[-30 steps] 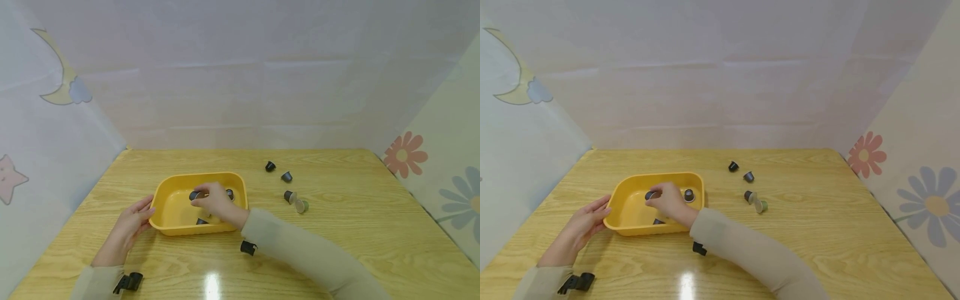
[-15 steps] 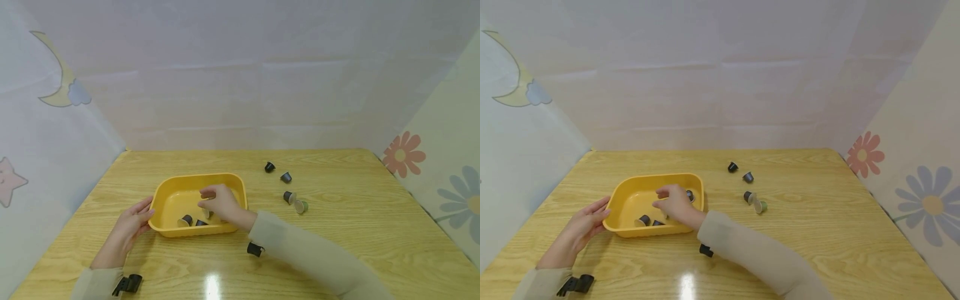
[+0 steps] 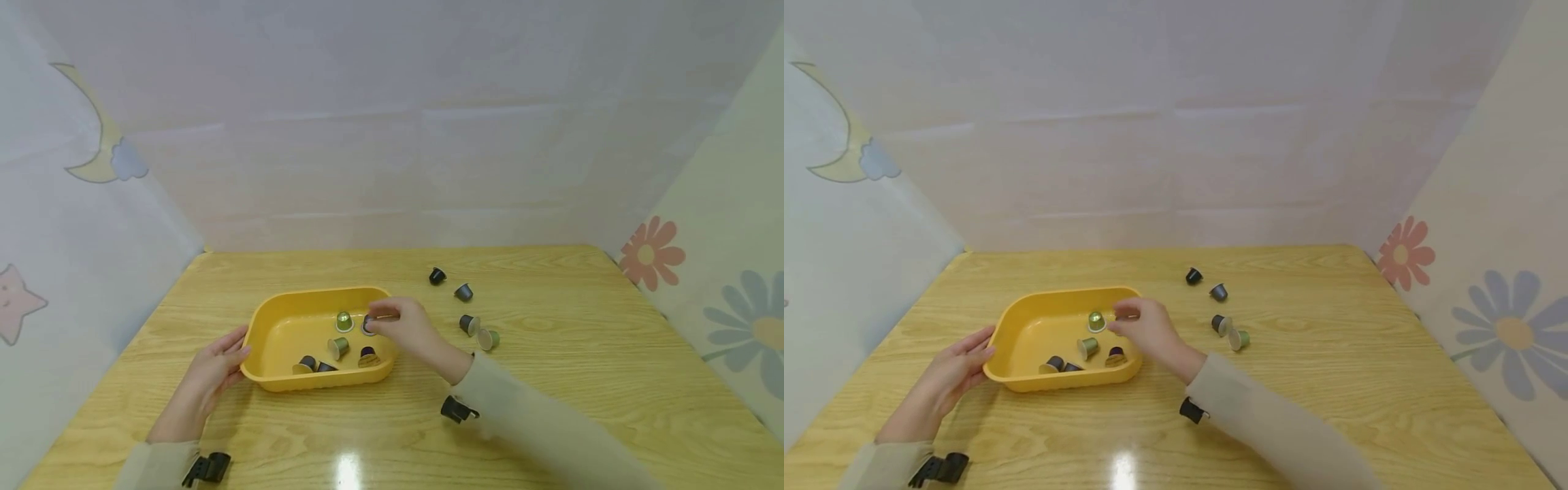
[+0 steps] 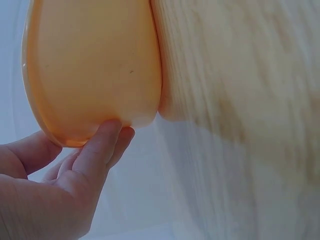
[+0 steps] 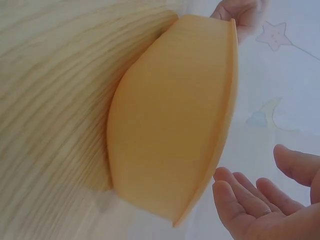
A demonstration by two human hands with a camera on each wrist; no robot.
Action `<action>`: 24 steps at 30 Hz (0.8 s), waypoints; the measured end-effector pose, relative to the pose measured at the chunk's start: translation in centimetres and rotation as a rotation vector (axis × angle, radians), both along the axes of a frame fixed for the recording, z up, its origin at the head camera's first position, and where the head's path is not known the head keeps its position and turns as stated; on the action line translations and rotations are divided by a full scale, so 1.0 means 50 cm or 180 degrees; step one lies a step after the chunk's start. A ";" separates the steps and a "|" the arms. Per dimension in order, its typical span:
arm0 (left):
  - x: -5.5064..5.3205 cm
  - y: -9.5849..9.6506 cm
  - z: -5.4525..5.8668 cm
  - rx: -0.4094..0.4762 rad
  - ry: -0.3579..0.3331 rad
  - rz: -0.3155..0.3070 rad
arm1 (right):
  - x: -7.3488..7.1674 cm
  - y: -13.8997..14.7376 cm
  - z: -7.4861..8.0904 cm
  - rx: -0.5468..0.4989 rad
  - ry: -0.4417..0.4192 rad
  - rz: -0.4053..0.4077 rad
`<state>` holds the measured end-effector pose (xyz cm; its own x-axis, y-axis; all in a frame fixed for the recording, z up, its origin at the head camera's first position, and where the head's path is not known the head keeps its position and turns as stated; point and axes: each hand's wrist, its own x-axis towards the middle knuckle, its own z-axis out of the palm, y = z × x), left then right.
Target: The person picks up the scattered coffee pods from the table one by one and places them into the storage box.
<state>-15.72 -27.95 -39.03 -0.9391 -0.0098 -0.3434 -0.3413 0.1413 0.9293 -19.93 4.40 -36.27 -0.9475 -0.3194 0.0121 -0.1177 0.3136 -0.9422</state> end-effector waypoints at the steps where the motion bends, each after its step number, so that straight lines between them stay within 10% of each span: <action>1: 0.000 -0.001 0.000 0.0002 0.0000 0.0002 | 0.000 0.009 -0.001 -0.0012 -0.0009 -0.0033; 24: 0.000 -0.004 0.003 0.0062 -0.0002 0.0045 | 0.025 0.179 0.005 0.0320 0.0336 -0.0346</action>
